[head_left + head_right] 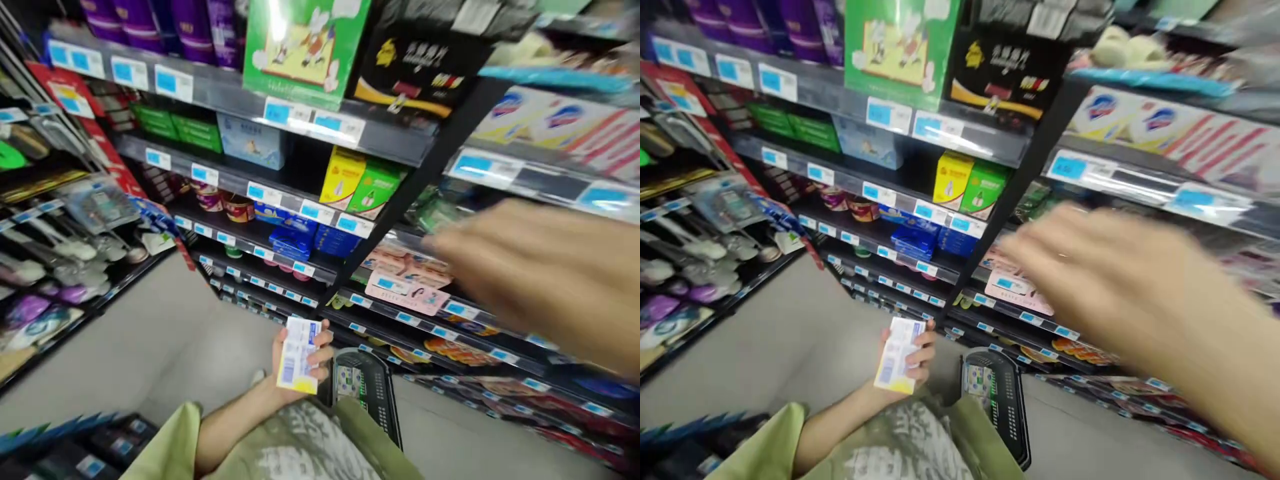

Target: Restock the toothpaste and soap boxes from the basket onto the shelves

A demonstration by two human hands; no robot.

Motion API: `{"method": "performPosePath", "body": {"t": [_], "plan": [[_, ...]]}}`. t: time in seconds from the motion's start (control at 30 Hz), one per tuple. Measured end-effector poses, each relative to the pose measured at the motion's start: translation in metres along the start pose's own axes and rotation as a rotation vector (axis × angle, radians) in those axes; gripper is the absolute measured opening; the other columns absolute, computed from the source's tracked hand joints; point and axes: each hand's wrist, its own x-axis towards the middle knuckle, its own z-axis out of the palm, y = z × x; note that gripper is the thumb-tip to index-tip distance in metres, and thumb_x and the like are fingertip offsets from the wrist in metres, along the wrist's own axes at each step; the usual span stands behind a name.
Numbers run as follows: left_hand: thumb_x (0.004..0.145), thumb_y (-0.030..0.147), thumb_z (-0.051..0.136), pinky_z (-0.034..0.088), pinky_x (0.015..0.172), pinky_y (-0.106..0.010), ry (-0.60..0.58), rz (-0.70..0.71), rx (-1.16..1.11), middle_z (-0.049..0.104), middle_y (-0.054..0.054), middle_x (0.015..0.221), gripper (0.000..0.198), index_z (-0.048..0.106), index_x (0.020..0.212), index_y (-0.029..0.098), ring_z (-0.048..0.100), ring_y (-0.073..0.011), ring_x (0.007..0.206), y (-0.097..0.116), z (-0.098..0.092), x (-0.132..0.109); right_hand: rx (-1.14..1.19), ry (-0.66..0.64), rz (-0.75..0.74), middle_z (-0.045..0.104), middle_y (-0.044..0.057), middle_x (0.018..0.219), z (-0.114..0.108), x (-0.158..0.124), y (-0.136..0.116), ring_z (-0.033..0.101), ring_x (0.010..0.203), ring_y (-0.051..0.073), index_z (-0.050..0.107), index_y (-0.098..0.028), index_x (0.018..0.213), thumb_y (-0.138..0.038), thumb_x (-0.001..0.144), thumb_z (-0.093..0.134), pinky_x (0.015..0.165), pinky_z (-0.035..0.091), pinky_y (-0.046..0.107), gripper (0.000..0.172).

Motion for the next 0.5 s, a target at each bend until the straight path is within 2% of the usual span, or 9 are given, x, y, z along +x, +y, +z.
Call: {"method": "performPosePath", "body": {"t": [0.07,0.13,0.2,0.23,0.3,0.4,0.5], "plan": [[0.063,0.046,0.084,0.032,0.042,-0.017,-0.03,-0.076,-0.014,0.051,0.002,0.08,0.068,0.06,0.115,0.009,0.038,-0.0059,0.056,-0.003,0.0,0.002,0.013,-0.06,-0.243,0.071,0.01,0.118,0.026,-0.024,-0.061,0.065,0.108,0.033,0.065,-0.024,0.125,-0.029,0.096,0.042,0.084,0.054,0.051,0.038],[0.064,0.047,0.084,0.039,0.045,-0.019,-0.038,-0.132,-0.012,0.052,0.001,0.081,0.072,0.06,0.117,0.006,0.041,-0.007,0.058,-0.007,0.0,0.002,0.085,-0.111,-0.339,0.074,0.006,0.112,0.051,-0.051,-0.115,0.066,0.104,0.028,0.068,-0.026,0.117,-0.03,0.093,0.051,0.085,0.055,0.044,0.03],[0.07,0.048,0.082,0.047,0.052,-0.022,-0.004,-0.142,0.015,0.055,0.0,0.084,0.072,0.058,0.123,0.005,0.047,-0.0088,0.061,-0.012,0.0,0.003,0.185,-0.101,-0.416,0.075,0.0,0.09,0.068,-0.07,-0.148,0.067,0.086,0.02,0.069,-0.031,0.108,-0.027,0.092,0.054,0.075,0.055,0.035,0.022],[0.074,0.048,0.079,0.05,0.056,-0.024,0.029,-0.114,0.038,0.056,-0.001,0.085,0.07,0.058,0.125,0.005,0.049,-0.0098,0.063,-0.014,0.0,0.003,0.205,-0.122,-0.418,0.074,-0.002,0.086,0.073,-0.074,-0.153,0.066,0.081,0.019,0.069,-0.032,0.108,-0.027,0.092,0.056,0.072,0.054,0.034,0.022],[0.082,0.046,0.074,0.053,0.065,-0.027,0.104,0.018,0.082,0.059,-0.002,0.088,0.06,0.058,0.127,0.009,0.054,-0.0117,0.068,-0.02,0.002,0.005,0.193,-0.194,-0.379,0.075,0.001,0.091,0.075,-0.068,-0.146,0.067,0.084,0.021,0.068,-0.03,0.114,-0.031,0.09,0.061,0.074,0.055,0.036,0.025],[0.086,0.038,0.071,0.055,0.08,-0.034,0.173,0.239,0.125,0.063,-0.004,0.095,0.045,0.061,0.124,0.015,0.061,-0.0158,0.08,-0.026,0.005,0.005,0.136,-0.327,-0.285,0.075,0.011,0.107,0.072,-0.039,-0.108,0.069,0.095,0.03,0.065,-0.022,0.125,-0.045,0.086,0.071,0.075,0.055,0.042,0.045],[0.084,0.035,0.073,0.053,0.089,-0.039,0.177,0.327,0.199,0.066,-0.006,0.104,0.053,0.058,0.132,0.02,0.064,-0.0205,0.092,-0.03,0.008,0.0,0.163,-0.524,-0.172,0.074,0.018,0.106,0.074,-0.01,-0.077,0.072,0.088,0.032,0.056,-0.011,0.138,-0.054,0.088,0.07,0.064,0.052,0.039,0.068]]}}
